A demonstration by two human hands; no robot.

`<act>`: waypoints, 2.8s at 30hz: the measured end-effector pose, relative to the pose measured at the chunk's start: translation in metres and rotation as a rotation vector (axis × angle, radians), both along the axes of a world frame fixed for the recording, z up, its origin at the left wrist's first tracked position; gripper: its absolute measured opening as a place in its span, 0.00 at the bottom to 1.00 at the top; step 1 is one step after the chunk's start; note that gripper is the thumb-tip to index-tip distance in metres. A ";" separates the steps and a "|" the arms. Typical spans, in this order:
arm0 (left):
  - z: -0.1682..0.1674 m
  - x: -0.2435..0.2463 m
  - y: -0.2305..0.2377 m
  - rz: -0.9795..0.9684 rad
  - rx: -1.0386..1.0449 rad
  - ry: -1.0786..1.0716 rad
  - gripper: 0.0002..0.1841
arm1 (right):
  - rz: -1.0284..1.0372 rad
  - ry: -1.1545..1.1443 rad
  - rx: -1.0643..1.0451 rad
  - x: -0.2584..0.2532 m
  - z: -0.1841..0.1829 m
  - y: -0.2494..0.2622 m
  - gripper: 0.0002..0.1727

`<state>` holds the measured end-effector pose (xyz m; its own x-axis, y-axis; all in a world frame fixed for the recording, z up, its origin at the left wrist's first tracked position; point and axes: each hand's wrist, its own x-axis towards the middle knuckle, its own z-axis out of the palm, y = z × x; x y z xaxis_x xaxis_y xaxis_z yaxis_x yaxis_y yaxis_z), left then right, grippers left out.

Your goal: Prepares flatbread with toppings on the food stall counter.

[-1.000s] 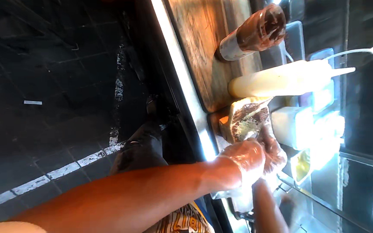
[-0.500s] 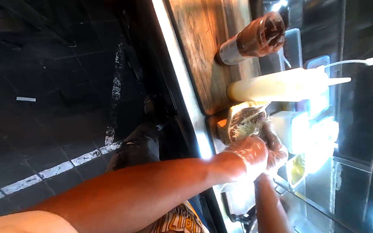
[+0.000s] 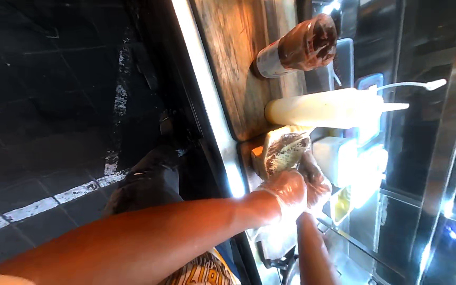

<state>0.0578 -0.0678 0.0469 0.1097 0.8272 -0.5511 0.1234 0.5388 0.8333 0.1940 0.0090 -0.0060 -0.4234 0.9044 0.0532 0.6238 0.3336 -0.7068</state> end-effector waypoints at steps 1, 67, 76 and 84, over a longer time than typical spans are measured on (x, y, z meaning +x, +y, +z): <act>0.000 0.002 0.000 -0.003 0.015 -0.002 0.12 | -0.030 -0.072 0.013 0.002 -0.003 0.010 0.15; 0.041 -0.060 -0.025 -0.024 0.092 0.096 0.12 | 0.329 -0.227 0.352 -0.004 0.018 -0.012 0.28; 0.057 -0.058 -0.026 -0.089 -0.008 0.281 0.13 | 0.266 -0.274 0.368 -0.015 0.012 -0.012 0.33; 0.060 -0.056 -0.023 -0.010 -0.064 0.144 0.09 | 0.254 -0.212 0.307 -0.015 0.017 -0.015 0.36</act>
